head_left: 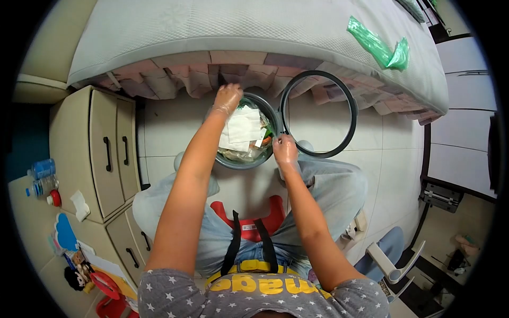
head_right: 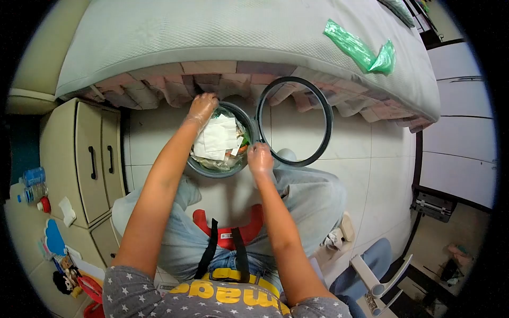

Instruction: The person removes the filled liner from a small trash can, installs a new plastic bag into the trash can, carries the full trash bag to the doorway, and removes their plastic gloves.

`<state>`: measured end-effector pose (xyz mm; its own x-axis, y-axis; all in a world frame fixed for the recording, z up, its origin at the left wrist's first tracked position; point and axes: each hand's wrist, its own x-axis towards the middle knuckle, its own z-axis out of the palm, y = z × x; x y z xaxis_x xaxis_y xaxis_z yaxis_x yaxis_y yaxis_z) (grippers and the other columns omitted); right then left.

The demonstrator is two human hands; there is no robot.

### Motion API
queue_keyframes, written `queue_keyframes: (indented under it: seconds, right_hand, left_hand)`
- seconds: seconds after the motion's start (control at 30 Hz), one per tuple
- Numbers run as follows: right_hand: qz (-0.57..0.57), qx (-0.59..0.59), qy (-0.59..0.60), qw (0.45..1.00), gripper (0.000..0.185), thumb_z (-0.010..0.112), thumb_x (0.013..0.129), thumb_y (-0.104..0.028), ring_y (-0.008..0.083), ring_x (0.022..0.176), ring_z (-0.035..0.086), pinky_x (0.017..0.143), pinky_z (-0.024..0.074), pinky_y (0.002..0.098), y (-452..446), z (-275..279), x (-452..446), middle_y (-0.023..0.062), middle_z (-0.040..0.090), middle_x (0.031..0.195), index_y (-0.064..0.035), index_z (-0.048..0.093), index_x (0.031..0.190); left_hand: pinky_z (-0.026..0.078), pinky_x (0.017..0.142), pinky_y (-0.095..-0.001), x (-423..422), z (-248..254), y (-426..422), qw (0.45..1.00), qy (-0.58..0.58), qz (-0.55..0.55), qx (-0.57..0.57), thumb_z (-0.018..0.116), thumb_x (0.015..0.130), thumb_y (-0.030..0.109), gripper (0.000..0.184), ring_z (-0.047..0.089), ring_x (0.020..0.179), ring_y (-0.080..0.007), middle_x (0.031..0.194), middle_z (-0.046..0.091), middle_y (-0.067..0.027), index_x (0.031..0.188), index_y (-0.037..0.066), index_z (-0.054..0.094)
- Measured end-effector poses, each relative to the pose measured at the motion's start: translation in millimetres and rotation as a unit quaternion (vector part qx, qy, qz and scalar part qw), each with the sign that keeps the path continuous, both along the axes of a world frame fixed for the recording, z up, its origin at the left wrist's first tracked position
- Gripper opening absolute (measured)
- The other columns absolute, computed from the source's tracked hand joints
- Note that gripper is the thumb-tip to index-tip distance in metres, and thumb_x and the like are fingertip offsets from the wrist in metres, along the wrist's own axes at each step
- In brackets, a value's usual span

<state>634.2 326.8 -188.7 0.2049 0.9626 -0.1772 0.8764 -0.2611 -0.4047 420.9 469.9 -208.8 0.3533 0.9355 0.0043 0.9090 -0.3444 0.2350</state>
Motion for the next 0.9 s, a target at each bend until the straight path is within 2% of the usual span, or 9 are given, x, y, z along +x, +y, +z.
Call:
queue_keyframes:
  seconds: [0.13,0.2,0.23,0.33,0.4,0.5,0.53,0.73,0.9]
  right_hand:
    - [-0.006,0.046,-0.014,0.999,0.022,0.055,0.074,-0.019,0.0316,0.08,0.056,0.068,0.0466,0.0392,19,25,-17,0.0126,0.056,0.089,-0.0072,0.057,0.092]
    - [0.079,0.143,0.025,0.986,0.022,0.056,0.073,-0.019,0.0314,0.081,0.055,0.069,0.0465,0.0391,31,19,-19,0.0141,0.056,0.09,-0.0052,0.056,0.091]
    - [0.08,0.143,0.026,0.986,0.022,0.056,0.073,-0.019,0.0314,0.081,0.055,0.069,0.0465,0.0391,36,14,-20,0.0141,0.056,0.09,-0.0052,0.056,0.091]
    - [0.143,0.13,-0.05,0.98,0.019,0.052,0.077,-0.019,0.031,0.078,0.057,0.067,0.047,0.0394,51,2,-25,0.0144,0.057,0.087,-0.0053,0.056,0.089]
    - [0.146,-0.078,-0.083,0.983,0.029,0.045,0.083,-0.025,0.0319,0.086,0.056,0.074,0.0455,0.0391,63,2,-28,0.0165,0.058,0.097,-0.006,0.056,0.102]
    - [0.15,-0.15,-0.098,0.972,0.031,0.037,0.086,-0.022,0.0317,0.086,0.058,0.073,0.0457,0.0393,76,6,-32,0.0167,0.059,0.096,-0.0035,0.056,0.1]
    - [0.174,-0.102,-0.12,0.972,0.024,0.038,0.084,-0.014,0.03,0.083,0.06,0.066,0.0485,0.0381,76,-4,-32,0.0165,0.061,0.091,-0.0035,0.058,0.09]
    - [0.192,-0.185,-0.126,0.956,0.024,0.041,0.082,-0.013,0.0294,0.087,0.059,0.072,0.0487,0.0361,91,17,-51,0.0164,0.06,0.095,-0.0031,0.061,0.091]
    - [0.171,-0.185,-0.121,0.96,0.025,0.041,0.081,-0.012,0.0307,0.089,0.058,0.074,0.0476,0.0368,97,6,-51,0.017,0.059,0.096,-0.004,0.061,0.093]
  left_hand:
    - [0.04,0.083,-0.0371,-7,4,-3,0.995,-0.094,0.03,0.026,0.053,0.072,0.01,0.009,0.049,0.097,-0.0267,0.103,0.054,-0.0087,0.078,0.005,0.057]
    - [0.04,0.081,-0.0371,-13,7,-7,0.989,-0.141,0.037,0.02,0.053,0.072,0.009,0.008,0.049,0.096,-0.0273,0.1,0.055,-0.0088,0.077,0.005,0.057]
    - [0.041,0.079,-0.0372,-16,8,-9,0.981,-0.189,0.043,0.011,0.053,0.072,0.008,0.007,0.05,0.094,-0.0279,0.097,0.056,-0.0088,0.077,0.004,0.056]
    - [0.041,0.076,-0.0365,-21,17,-13,0.981,-0.188,0.045,-0.027,0.054,0.072,0.007,0.005,0.051,0.09,-0.0281,0.089,0.057,-0.0092,0.075,0.004,0.054]
    - [0.041,0.074,-0.0365,-23,12,-14,0.98,-0.195,0.043,-0.026,0.054,0.072,0.007,0.005,0.052,0.087,-0.0286,0.086,0.057,-0.0099,0.076,0.004,0.054]
    - [0.042,0.071,-0.0379,-26,1,-18,0.971,-0.231,0.053,-0.036,0.055,0.073,0.009,0.005,0.054,0.082,-0.0291,0.081,0.058,-0.0096,0.078,0.007,0.053]
    - [0.042,0.07,-0.0392,-27,-3,-18,0.962,-0.26,0.067,-0.045,0.055,0.075,0.011,0.006,0.054,0.081,-0.0292,0.079,0.058,-0.0087,0.08,0.01,0.053]
    - [0.043,0.066,-0.0394,-22,7,-21,0.953,-0.284,0.083,-0.061,0.055,0.076,0.013,0.007,0.055,0.081,-0.0302,0.081,0.059,-0.0086,0.082,0.009,0.053]
    - [0.043,0.065,-0.0383,-23,7,-23,0.941,-0.318,0.104,-0.057,0.057,0.075,0.013,0.008,0.056,0.079,-0.0296,0.08,0.059,-0.0088,0.08,0.009,0.053]
